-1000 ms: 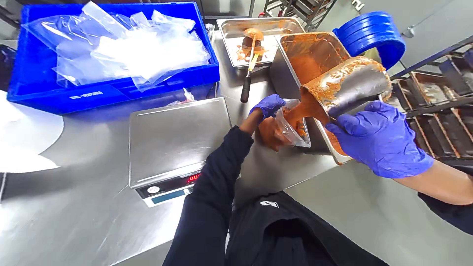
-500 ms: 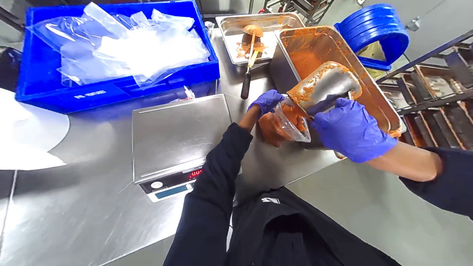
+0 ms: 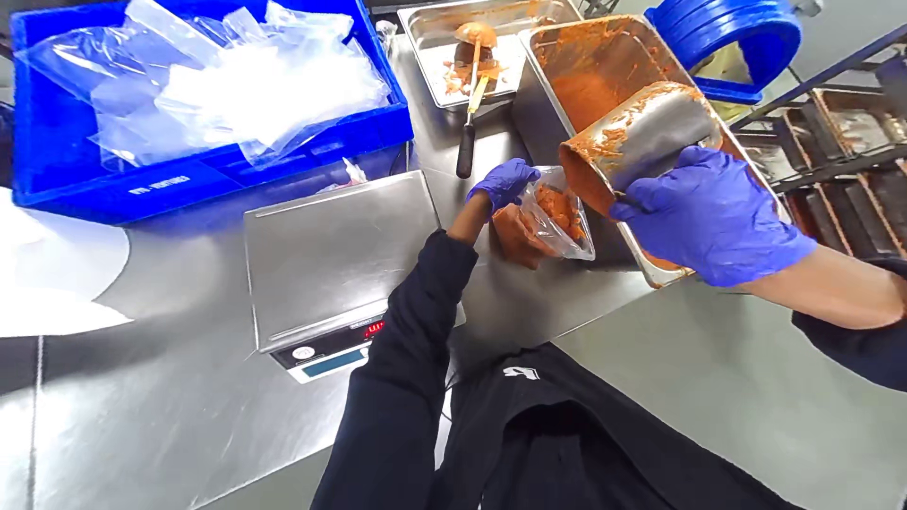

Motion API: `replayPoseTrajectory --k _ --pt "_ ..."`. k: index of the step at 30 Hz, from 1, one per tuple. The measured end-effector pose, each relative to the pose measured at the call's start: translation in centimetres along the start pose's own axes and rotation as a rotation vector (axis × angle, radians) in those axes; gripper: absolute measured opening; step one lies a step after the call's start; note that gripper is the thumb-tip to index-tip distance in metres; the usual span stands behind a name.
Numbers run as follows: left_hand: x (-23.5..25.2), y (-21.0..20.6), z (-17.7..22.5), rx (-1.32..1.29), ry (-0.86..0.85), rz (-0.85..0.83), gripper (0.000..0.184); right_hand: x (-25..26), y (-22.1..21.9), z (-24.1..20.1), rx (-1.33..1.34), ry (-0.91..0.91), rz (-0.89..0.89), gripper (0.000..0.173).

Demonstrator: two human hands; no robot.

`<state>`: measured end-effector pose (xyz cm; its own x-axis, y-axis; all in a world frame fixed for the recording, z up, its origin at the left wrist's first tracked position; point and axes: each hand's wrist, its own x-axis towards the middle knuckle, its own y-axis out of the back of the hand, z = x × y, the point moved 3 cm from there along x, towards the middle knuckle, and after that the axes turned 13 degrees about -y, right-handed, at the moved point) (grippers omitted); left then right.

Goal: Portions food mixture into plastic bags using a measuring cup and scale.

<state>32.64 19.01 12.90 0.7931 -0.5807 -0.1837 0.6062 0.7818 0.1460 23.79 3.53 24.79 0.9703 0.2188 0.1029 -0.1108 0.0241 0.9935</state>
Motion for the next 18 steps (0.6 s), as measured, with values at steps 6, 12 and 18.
replayPoseTrajectory --k 6,12,18 --pt "0.6 0.0 -0.4 0.004 -0.003 -0.013 0.034 0.2 3.3 5.2 0.354 -0.639 -0.140 0.012" --pt "2.5 0.4 -3.6 -0.054 -0.018 -0.011 0.030 -0.3 4.7 11.0 0.665 -1.079 -0.018 0.010" --pt "3.9 0.6 -5.2 -0.138 0.046 0.006 0.025 2.3 -5.8 22.5 0.410 -0.807 -0.444 0.016"
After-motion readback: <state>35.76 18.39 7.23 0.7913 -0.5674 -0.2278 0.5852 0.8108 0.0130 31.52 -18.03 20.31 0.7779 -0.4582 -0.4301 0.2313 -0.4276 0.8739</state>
